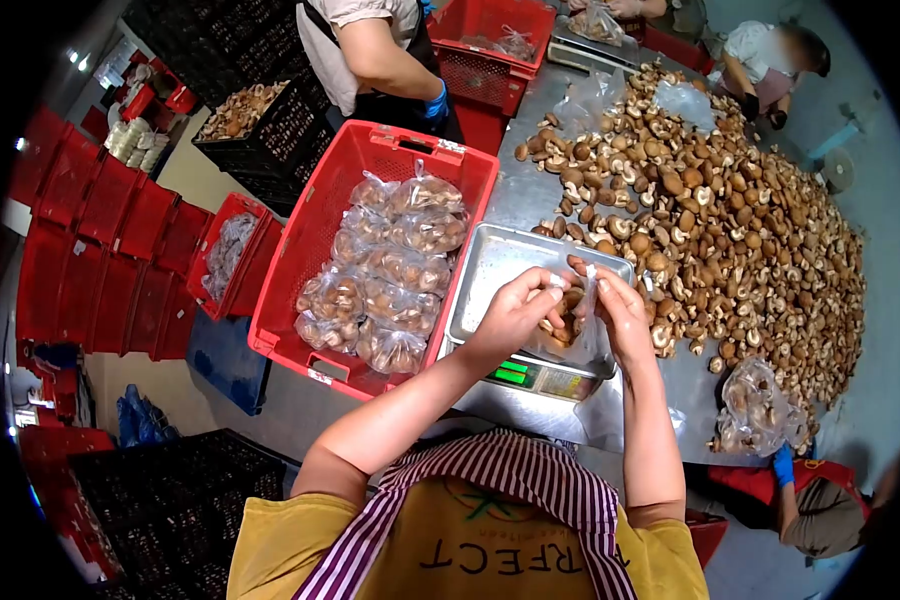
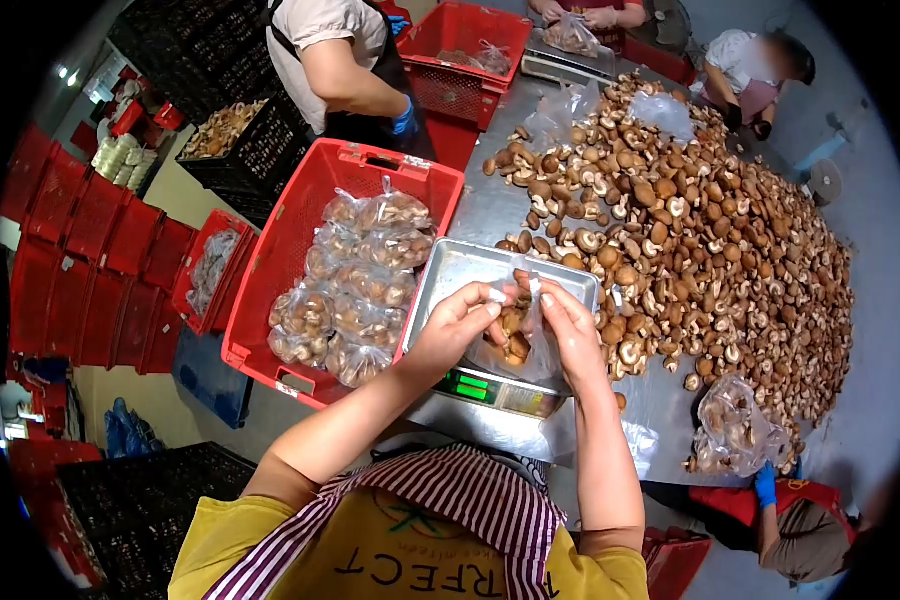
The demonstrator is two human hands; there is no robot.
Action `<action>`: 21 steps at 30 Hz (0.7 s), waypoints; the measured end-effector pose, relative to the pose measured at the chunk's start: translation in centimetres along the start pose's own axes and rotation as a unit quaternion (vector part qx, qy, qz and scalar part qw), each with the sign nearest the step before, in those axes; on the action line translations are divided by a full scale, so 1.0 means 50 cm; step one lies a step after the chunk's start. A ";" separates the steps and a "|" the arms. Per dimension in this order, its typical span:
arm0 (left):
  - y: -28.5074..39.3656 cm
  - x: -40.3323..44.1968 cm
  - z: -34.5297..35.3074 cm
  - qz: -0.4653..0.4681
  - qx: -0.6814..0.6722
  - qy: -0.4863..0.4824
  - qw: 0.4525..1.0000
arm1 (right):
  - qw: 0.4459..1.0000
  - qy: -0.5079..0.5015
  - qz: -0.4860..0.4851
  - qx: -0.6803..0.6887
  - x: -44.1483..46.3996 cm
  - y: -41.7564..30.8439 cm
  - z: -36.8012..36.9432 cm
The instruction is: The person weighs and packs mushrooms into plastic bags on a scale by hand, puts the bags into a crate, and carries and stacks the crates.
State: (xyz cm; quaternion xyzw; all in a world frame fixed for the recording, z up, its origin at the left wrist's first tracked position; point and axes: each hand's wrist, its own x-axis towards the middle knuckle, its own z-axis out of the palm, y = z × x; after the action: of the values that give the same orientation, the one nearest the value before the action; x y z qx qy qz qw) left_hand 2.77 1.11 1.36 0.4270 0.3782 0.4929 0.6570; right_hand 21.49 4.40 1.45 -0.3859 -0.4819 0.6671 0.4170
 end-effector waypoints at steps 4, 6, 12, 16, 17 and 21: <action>-0.003 0.001 0.021 -0.045 -0.017 -0.060 0.997 | 0.998 -0.054 0.025 -0.014 0.016 0.012 0.008; 0.003 -0.001 0.022 -0.083 0.020 -0.066 0.994 | 0.996 -0.087 0.034 -0.006 0.022 0.011 -0.004; -0.075 0.083 -0.130 -0.046 0.139 -0.002 0.989 | 0.918 -0.034 -0.005 -0.395 0.019 0.047 -0.089; -0.133 0.115 -0.168 0.199 0.550 -0.003 0.811 | 0.734 -0.115 -0.222 -0.632 -0.039 0.074 -0.035; -0.140 0.133 -0.183 0.175 0.565 0.011 0.806 | 0.754 -0.128 -0.241 -0.597 -0.069 0.096 -0.011; -0.119 0.128 -0.152 0.067 0.541 0.086 0.834 | 0.826 -0.064 -0.247 -0.502 -0.081 0.089 -0.001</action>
State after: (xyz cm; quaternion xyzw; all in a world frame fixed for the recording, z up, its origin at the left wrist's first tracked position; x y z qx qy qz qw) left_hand -0.81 7.87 -7.35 0.6944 0.6101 0.2869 0.2516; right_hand 22.15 -0.17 -2.40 -0.3666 -0.8553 0.2309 0.2843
